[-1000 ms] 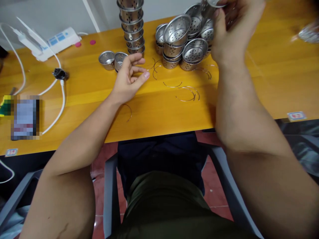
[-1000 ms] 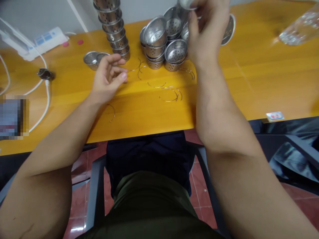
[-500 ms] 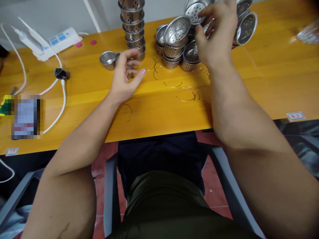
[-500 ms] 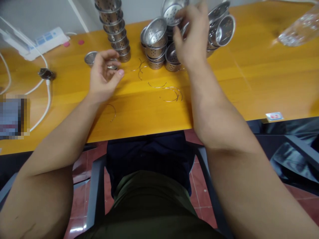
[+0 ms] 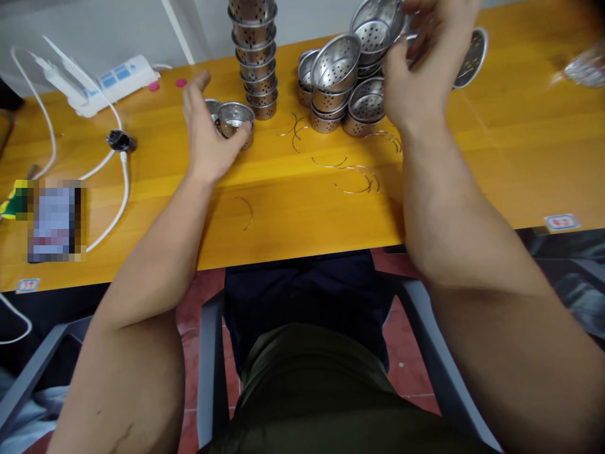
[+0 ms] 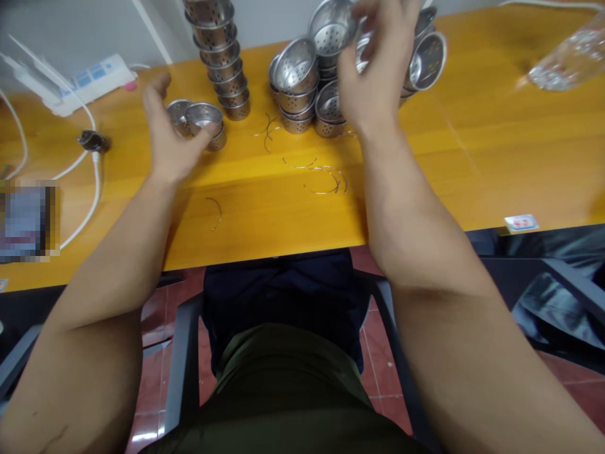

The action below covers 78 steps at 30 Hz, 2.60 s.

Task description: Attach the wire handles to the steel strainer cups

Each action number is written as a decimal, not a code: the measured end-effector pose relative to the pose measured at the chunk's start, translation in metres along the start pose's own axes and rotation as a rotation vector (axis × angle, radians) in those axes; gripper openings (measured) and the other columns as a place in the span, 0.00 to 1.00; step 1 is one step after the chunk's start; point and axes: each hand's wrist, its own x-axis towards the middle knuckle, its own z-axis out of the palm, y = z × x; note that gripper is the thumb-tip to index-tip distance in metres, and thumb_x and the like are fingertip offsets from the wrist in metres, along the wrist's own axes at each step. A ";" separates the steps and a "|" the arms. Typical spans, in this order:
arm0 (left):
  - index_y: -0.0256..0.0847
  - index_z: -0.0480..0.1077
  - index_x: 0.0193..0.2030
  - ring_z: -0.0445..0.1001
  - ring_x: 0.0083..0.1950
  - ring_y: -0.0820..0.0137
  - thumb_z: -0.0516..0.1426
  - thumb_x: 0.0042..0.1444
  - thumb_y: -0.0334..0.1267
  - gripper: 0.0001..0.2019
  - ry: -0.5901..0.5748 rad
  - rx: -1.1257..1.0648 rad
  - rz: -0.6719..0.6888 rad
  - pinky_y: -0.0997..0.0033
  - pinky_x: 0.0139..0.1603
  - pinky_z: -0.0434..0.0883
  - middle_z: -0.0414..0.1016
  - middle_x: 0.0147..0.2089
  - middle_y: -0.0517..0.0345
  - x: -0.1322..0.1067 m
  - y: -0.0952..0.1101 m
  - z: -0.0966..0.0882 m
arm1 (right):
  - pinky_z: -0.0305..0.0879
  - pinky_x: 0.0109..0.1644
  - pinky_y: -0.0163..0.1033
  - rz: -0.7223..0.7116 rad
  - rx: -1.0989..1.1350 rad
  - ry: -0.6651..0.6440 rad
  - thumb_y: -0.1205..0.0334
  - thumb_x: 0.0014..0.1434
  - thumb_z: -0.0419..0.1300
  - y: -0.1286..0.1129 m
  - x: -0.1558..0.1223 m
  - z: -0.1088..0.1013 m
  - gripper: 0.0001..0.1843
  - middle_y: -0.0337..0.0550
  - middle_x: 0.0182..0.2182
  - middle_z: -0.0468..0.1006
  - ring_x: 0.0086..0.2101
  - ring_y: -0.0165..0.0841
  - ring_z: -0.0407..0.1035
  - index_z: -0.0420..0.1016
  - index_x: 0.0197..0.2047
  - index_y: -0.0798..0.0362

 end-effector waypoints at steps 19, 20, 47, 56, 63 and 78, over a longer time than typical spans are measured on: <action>0.64 0.62 0.86 0.66 0.77 0.46 0.71 0.62 0.96 0.59 -0.023 -0.002 -0.065 0.38 0.79 0.72 0.69 0.78 0.56 0.004 0.029 0.006 | 0.72 0.48 0.46 0.130 -0.047 -1.108 0.87 0.64 0.80 -0.114 -0.019 -0.036 0.21 0.39 0.40 0.90 0.37 0.39 0.79 0.87 0.43 0.49; 0.62 0.62 0.86 0.65 0.77 0.48 0.69 0.65 0.96 0.59 -0.022 -0.021 -0.020 0.40 0.81 0.70 0.68 0.78 0.58 0.003 0.030 0.010 | 0.71 0.48 0.46 0.171 -0.123 -1.114 0.87 0.63 0.82 -0.115 -0.018 -0.038 0.22 0.38 0.39 0.89 0.37 0.39 0.78 0.86 0.42 0.49; 0.71 0.71 0.81 0.78 0.82 0.35 0.74 0.63 0.85 0.47 -0.276 -0.072 -0.202 0.26 0.80 0.79 0.83 0.78 0.50 0.013 0.111 0.013 | 0.64 0.46 0.50 -0.120 -0.344 -1.140 0.64 0.74 0.73 -0.143 -0.026 -0.023 0.09 0.47 0.40 0.86 0.43 0.49 0.80 0.79 0.41 0.47; 0.68 0.81 0.67 0.75 0.77 0.30 0.83 0.49 0.83 0.45 -0.211 0.013 -0.314 0.21 0.81 0.76 0.83 0.67 0.47 0.025 0.123 0.008 | 0.75 0.54 0.51 0.102 0.121 -0.840 0.68 0.76 0.67 -0.146 -0.027 -0.032 0.09 0.49 0.50 0.90 0.49 0.49 0.80 0.77 0.49 0.42; 0.61 0.73 0.71 0.78 0.68 0.45 0.81 0.50 0.94 0.57 -0.111 -0.157 -0.134 0.35 0.76 0.78 0.81 0.67 0.56 0.009 0.095 0.015 | 0.78 0.55 0.48 0.257 0.386 -0.760 0.66 0.72 0.72 -0.134 -0.034 -0.017 0.19 0.44 0.48 0.91 0.44 0.43 0.83 0.80 0.63 0.45; 0.63 0.72 0.78 0.89 0.68 0.35 0.76 0.50 0.97 0.60 -0.374 -0.254 -0.316 0.30 0.72 0.86 0.86 0.70 0.46 -0.018 0.086 0.032 | 0.76 0.52 0.49 0.297 0.483 -0.534 0.51 0.79 0.72 -0.153 -0.033 -0.021 0.06 0.42 0.39 0.81 0.39 0.43 0.71 0.83 0.49 0.41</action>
